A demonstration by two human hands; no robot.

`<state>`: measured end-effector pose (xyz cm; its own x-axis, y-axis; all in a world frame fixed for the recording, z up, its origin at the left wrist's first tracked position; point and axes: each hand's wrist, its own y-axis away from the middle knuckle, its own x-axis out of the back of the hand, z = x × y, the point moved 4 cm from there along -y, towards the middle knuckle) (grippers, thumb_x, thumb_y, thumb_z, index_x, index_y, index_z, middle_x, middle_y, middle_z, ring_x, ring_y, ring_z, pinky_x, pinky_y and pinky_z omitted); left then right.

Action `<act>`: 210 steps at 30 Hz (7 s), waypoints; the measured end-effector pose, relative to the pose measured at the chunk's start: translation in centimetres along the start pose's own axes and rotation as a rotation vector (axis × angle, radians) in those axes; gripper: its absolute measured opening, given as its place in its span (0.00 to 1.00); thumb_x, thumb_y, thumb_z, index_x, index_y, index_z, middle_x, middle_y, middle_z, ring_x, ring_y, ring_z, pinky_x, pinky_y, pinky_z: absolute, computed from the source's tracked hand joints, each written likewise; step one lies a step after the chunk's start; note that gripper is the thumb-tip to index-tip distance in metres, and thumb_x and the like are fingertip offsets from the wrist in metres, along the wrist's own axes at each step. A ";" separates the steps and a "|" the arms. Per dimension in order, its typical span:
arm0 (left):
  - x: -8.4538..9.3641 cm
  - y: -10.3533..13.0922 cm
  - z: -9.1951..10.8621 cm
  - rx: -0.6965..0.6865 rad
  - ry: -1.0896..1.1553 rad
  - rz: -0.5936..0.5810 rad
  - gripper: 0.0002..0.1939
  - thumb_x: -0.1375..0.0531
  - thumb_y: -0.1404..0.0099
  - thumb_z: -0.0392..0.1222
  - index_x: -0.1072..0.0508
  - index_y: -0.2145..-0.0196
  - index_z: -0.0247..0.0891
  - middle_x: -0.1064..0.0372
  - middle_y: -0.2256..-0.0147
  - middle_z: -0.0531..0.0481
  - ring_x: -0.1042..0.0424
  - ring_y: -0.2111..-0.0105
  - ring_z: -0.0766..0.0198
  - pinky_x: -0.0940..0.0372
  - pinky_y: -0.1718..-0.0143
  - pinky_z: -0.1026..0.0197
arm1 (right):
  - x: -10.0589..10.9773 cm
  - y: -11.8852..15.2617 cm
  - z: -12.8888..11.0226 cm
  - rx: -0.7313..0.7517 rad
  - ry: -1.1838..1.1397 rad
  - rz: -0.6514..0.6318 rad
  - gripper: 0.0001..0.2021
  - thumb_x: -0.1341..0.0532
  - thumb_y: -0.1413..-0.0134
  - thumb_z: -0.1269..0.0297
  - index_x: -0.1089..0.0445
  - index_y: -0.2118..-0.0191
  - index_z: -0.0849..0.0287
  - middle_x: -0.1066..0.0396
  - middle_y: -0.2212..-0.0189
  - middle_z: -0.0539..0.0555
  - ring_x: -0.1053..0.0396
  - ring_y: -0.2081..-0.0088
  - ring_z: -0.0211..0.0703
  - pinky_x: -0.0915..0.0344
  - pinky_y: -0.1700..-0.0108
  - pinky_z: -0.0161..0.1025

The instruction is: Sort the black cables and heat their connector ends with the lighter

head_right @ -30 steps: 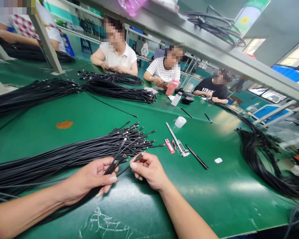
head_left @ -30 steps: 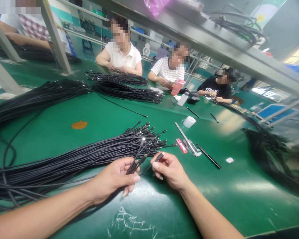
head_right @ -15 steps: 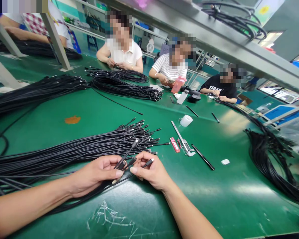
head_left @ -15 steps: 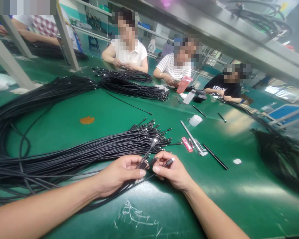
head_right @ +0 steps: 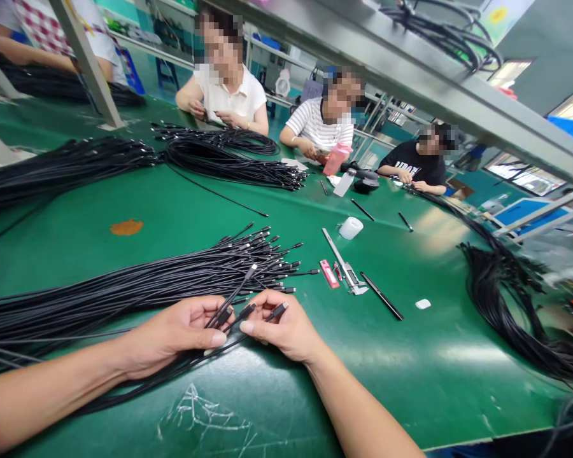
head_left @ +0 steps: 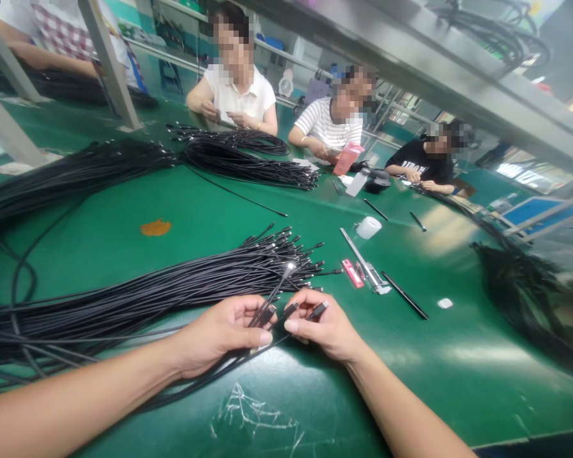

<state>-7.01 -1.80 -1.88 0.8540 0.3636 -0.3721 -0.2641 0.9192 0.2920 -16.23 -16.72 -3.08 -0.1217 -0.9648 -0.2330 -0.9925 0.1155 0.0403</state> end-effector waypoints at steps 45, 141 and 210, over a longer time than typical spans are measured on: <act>-0.4 0.1 0.1 0.010 0.014 -0.150 0.11 0.35 0.38 0.39 0.30 0.60 0.34 0.30 0.64 0.48 0.28 0.66 0.64 0.32 0.62 0.59 | 0.9 0.4 -0.7 -0.027 0.251 0.208 0.22 0.36 0.44 0.48 0.36 0.78 0.60 0.36 0.83 0.47 0.42 0.85 0.30 0.47 0.84 0.28; 1.2 2.7 3.1 -0.077 -0.274 0.069 0.19 0.31 0.41 0.38 0.34 0.56 0.35 0.26 0.70 0.49 0.23 0.76 0.62 0.27 0.73 0.63 | -3.2 -0.5 -1.1 0.068 0.057 0.033 0.15 0.33 0.46 0.52 0.29 0.67 0.62 0.27 0.75 0.50 0.32 0.79 0.33 0.36 0.78 0.31; 2.4 2.2 3.6 -0.107 -0.080 0.146 0.25 0.28 0.50 0.33 0.32 0.56 0.34 0.29 0.67 0.50 0.29 0.71 0.67 0.33 0.69 0.65 | 11.9 1.0 -3.1 -0.230 1.220 1.018 0.12 0.45 0.42 0.69 0.33 0.53 0.62 0.26 0.64 0.62 0.27 0.61 0.52 0.35 0.59 0.44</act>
<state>-3.95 0.54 1.10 0.8352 0.4846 -0.2602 -0.4298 0.8702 0.2409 -18.63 -28.79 -2.84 -0.5056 -0.1281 0.8532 -0.4716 0.8692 -0.1489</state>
